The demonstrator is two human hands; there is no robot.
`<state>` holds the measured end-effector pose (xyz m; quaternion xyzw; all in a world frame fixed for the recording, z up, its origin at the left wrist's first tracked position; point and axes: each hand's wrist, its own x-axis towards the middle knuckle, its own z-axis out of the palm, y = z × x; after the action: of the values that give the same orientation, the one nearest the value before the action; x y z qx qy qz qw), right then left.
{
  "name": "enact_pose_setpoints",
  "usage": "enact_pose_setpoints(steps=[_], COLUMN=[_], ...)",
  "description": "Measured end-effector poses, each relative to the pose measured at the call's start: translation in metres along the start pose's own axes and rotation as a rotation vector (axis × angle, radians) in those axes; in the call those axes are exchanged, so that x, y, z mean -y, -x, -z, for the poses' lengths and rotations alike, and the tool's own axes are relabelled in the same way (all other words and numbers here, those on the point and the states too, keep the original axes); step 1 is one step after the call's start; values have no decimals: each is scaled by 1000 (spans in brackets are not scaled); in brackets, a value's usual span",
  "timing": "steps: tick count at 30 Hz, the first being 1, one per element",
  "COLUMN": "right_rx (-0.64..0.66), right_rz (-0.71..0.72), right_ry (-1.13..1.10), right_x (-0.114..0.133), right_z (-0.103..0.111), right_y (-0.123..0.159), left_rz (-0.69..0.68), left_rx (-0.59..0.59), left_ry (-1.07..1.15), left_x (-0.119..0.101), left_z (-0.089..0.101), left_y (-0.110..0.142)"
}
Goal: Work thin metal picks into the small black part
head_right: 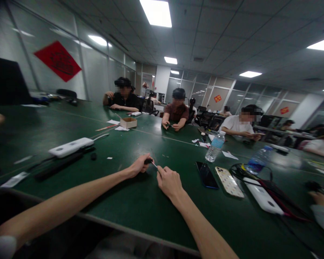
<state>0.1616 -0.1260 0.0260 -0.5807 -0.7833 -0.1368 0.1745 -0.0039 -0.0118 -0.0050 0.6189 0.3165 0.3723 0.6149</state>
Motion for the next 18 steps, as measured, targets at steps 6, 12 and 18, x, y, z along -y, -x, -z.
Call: enact_pose_setpoints(steps=[6, 12, 18], right_rx=[3, -21, -46], right_rz=[20, 87, 118], right_ry=[50, -145, -395], right_x=[4, -5, -15], right_z=[-2, -2, -1], right_y=[2, 1, 0], left_rz=[-15, 7, 56], left_rx=[-26, 88, 228], left_ry=[-75, 10, 118], left_x=[2, -1, -5], left_z=[0, 3, 5], left_y=[0, 3, 5])
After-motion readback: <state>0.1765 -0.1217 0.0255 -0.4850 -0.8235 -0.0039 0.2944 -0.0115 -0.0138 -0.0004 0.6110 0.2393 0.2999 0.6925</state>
